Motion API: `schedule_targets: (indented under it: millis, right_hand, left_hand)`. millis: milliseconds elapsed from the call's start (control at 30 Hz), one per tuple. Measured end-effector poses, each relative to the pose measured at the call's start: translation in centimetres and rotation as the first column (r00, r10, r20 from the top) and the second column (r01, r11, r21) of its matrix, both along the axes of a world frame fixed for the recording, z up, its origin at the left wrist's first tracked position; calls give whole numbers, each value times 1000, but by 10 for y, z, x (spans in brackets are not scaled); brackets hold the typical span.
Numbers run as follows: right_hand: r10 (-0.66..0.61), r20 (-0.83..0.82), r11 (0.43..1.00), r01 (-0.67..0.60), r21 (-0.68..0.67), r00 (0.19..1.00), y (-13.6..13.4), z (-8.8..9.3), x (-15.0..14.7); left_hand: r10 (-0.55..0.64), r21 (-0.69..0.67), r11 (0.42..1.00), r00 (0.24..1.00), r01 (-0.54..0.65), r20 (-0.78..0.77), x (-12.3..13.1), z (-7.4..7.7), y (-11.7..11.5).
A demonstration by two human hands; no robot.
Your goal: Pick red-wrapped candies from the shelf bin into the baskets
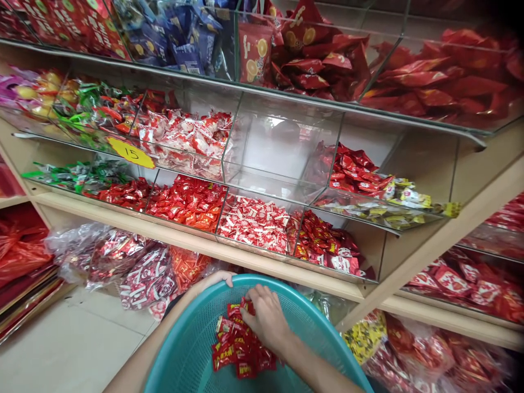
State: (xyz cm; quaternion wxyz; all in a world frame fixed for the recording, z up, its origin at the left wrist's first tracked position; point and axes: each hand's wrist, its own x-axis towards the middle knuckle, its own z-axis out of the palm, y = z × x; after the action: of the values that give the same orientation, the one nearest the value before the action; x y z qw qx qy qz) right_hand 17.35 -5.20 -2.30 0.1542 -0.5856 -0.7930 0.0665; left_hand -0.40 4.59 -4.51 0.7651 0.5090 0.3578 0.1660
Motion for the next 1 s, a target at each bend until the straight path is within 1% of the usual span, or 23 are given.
schedule_targets:
  millis: [100, 167, 200, 300, 367, 433, 533, 633, 700, 767, 867, 1000]
  right_hand:
    - [100, -85, 990, -90, 107, 991, -1, 34, 30]
    - [149, -138, 978, -125, 169, 979, 2, 59, 56]
    - [156, -159, 973, -123, 197, 975, 4, 71, 70]
    - [96, -195, 950, -31, 312, 976, 15, 99, 113]
    - [44, -199, 909, 44, 413, 979, 24, 109, 139]
    - [-10, -204, 881, 105, 461, 979, 30, 113, 160]
    - [-81, -225, 876, 176, 448, 971, 37, 112, 182]
    - [-72, -213, 863, 168, 476, 974, 41, 108, 194]
    - [-56, -185, 854, 144, 501, 981, 43, 106, 199]
    - [-75, -164, 854, 149, 499, 984, 46, 106, 203]
    - [-119, -138, 868, 170, 466, 983, 48, 107, 206]
    - [-94, -107, 901, 131, 414, 990, 52, 104, 203]
  left_hand:
    - [-13, 21, 1000, 1000, 13, 5, 0, 6, -2]
    - [-17, 34, 999, 999, 16, 27, 0, 10, -4]
    - [-15, 39, 999, 999, 14, 38, 0, 12, -5]
    - [-4, 60, 998, 999, 1, 42, 1, 15, -7]
    - [7, 85, 996, 999, -10, 31, 2, 15, -6]
    - [8, 97, 995, 1000, -11, 28, 2, 13, -5]
    - [-8, 52, 999, 999, 6, 33, 1, 8, -1]
    - [-13, 27, 1000, 999, 12, 36, 0, 2, 3]
    - [-8, 15, 1000, 999, 7, 50, -1, -1, 5]
    - [-2, -13, 1000, 997, 3, 73, -2, -3, 6]
    - [-13, -50, 999, 996, 17, 90, -1, -6, 8]
    - [-22, -78, 997, 998, 27, 65, 0, -4, 8]
